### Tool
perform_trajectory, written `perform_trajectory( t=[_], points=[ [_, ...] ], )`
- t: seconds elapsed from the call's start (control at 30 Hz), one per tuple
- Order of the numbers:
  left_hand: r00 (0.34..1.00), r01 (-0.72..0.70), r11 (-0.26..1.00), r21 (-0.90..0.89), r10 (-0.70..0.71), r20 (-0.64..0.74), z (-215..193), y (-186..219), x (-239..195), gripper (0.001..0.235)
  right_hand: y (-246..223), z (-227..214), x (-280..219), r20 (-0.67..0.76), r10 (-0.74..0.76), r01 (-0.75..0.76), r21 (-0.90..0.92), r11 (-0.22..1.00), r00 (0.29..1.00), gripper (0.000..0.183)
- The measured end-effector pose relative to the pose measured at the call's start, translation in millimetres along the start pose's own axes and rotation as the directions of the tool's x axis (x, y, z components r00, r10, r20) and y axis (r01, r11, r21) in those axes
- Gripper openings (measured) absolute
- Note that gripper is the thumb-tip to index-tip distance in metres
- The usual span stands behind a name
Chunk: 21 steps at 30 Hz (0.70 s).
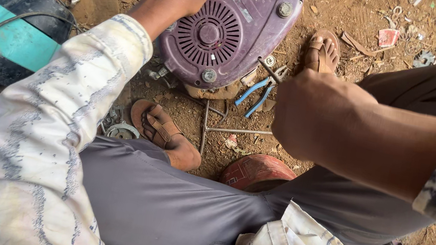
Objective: The person sits on the ground and uses a screwdriver to tighten screws on the casing of a purple motor. The person holds the motor steady with one hand while turning the screwdriver with the other.
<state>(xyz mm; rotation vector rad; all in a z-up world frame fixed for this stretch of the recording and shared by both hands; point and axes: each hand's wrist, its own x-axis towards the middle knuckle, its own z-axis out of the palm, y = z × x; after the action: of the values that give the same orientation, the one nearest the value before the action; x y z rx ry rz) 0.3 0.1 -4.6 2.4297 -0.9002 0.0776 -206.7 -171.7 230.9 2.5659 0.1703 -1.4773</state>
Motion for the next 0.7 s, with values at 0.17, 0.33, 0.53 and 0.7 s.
perform_trajectory(
  t=[0.17, 0.33, 0.53, 0.7],
  points=[
    [0.999, 0.041, 0.999, -0.01, -0.041, 0.017, 4, -1, 3, 0.05, -8, 3, -7, -0.05, 0.075, -0.067, 0.139, 0.988, 0.996, 0.026],
    [0.998, 0.069, 0.995, -0.07, -0.069, 0.003, 7, 1, 5, 0.052, -3, -9, 19, 0.134, -0.061, 0.078, -0.123, 0.989, 0.989, 0.028],
    [0.966, 0.21, 0.978, 0.0, -0.207, 0.156, 10, 3, 10, 0.059, 23, -53, 67, 0.146, 0.093, -0.061, -0.208, 0.976, 0.985, 0.027],
    [0.993, 0.114, 0.992, -0.058, -0.112, 0.032, 18, -1, 13, 0.06, 41, -55, 85, 0.036, 0.162, -0.157, -0.112, 0.981, 0.986, 0.029]
  ],
)
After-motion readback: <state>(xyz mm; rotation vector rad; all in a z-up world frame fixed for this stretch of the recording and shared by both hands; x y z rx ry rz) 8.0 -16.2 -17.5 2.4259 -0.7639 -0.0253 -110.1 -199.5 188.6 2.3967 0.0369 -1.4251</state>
